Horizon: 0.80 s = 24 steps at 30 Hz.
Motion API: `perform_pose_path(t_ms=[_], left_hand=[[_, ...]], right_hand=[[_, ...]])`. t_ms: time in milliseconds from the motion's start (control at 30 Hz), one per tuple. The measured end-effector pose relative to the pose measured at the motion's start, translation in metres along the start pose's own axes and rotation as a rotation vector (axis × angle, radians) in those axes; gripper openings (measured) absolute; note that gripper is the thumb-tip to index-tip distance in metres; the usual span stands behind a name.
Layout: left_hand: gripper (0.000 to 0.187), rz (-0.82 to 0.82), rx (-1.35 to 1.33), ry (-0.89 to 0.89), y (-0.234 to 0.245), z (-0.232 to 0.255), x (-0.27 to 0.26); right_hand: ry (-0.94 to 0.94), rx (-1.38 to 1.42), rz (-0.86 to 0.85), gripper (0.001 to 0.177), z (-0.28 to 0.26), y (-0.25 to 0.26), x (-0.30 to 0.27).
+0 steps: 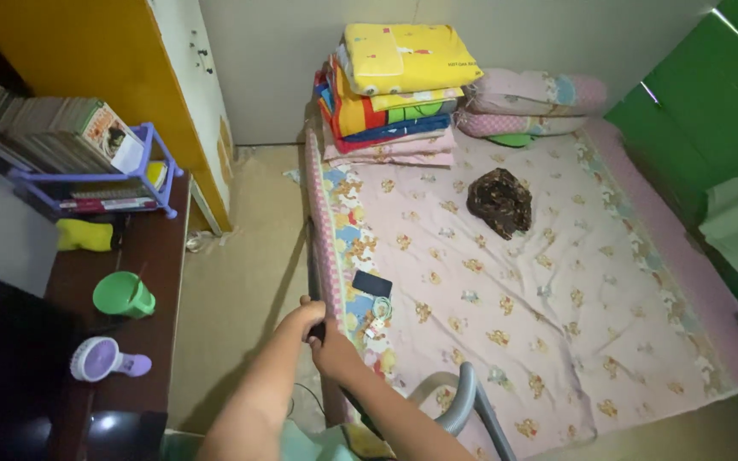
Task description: The person uses a vacuum cleaner hose to clean the floor along the edge of a bed in a bedroom. They move the hose back and forth along the baseboard and then place the hose onto the vacuum canister.
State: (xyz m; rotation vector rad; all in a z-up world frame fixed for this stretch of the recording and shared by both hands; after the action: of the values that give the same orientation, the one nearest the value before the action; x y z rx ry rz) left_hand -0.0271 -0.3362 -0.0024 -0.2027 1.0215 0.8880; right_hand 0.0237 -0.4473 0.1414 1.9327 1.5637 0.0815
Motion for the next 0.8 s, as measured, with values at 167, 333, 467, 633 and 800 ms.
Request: perform_pose_path(t_ms=[167, 333, 467, 633, 800], left_hand=[[0.061, -0.034, -0.028, 0.035, -0.008, 0.0, -0.059], [0.055, 0.02, -0.069, 0.015, -0.024, -0.029, -0.028], [0.057, 0.02, -0.04, -0.02, -0.029, -0.029, -0.018], [0.072, -0.08, 0.347, -0.204, -0.03, -0.018, -0.037], [0.063, -0.029, 0.016, -0.117, 0.014, 0.023, -0.106]], right_hand=[[-0.018, -0.024, -0.057, 0.054, 0.014, -0.005, -0.019], [-0.031, 0.006, -0.014, 0.047, 0.013, 0.004, -0.045], [-0.093, -0.117, -0.029, 0.055, 0.001, 0.015, -0.058], [-0.186, -0.172, -0.15, 0.055, 0.006, -0.007, -0.047], [-0.146, -0.274, -0.066, 0.051, -0.013, -0.009, -0.023]])
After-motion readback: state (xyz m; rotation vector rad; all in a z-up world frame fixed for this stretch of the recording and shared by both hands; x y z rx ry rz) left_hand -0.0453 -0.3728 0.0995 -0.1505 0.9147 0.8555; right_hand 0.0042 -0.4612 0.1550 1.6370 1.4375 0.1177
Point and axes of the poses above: each hand's wrist, its own x-axis towards the middle knuckle, its own y-axis out of the back of the hand, z = x × y, the point moved 10 cm from there along x, towards the middle knuckle, and after that the axes turned 2 degrees about -y, right-handed, at the moved point
